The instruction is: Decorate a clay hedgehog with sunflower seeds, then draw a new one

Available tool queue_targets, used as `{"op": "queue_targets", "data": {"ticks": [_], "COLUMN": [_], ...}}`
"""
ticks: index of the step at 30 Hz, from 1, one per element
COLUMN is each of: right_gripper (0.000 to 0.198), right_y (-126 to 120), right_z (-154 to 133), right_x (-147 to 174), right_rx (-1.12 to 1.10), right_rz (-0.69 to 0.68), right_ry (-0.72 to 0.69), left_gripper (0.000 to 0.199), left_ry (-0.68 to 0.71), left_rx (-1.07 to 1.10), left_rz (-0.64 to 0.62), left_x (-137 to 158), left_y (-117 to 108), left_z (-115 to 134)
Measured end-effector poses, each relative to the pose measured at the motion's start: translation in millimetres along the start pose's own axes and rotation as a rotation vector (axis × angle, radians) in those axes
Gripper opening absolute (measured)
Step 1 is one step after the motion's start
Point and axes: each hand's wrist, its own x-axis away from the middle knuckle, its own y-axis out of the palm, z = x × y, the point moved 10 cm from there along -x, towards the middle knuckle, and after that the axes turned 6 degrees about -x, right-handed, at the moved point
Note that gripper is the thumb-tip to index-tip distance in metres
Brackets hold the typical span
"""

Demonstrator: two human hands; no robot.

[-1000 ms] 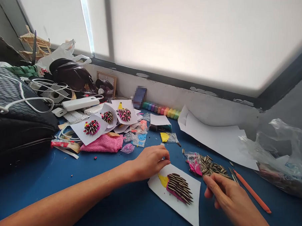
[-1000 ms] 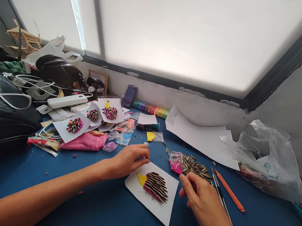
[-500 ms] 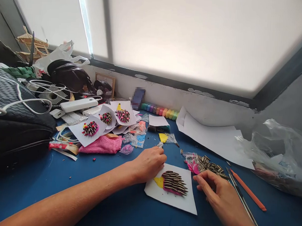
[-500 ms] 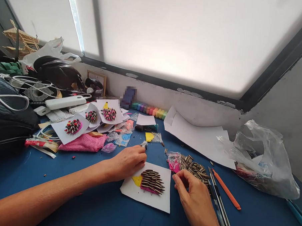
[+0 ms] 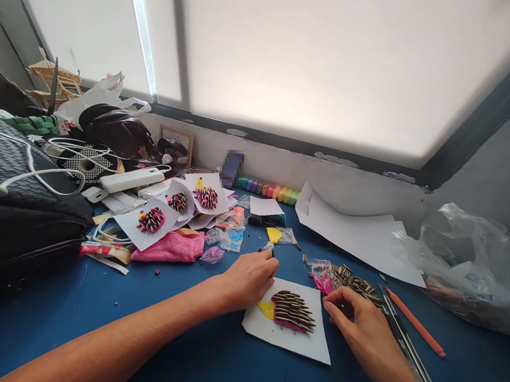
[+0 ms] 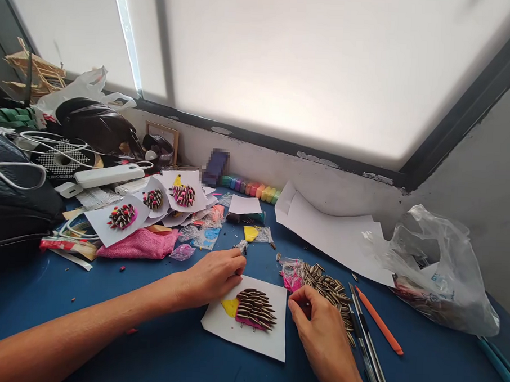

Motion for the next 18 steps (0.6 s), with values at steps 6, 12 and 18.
{"op": "queue_targets", "data": {"ticks": [6, 12, 18], "right_gripper": [0.018, 0.014, 0.02], "right_y": [5.8, 3.7, -4.6], "right_z": [-5.4, -19.6, -29.1], "right_x": [-9.8, -27.2, -57.5], "right_rx": [0.045, 0.127, 0.202], "right_rz": [0.063, 0.077, 0.122], "right_ry": [-0.033, -0.069, -0.099], "left_gripper": [0.009, 0.007, 0.008], "left_ry": [-0.003, 0.009, 0.004], "left_rx": [-0.014, -0.011, -0.002], "left_rz": [0.013, 0.019, 0.021], "left_x": [0.6, -0.1, 1.9], "left_y": [-1.5, -1.9, -4.7], "left_z": [0.0, 0.4, 1.0]}}
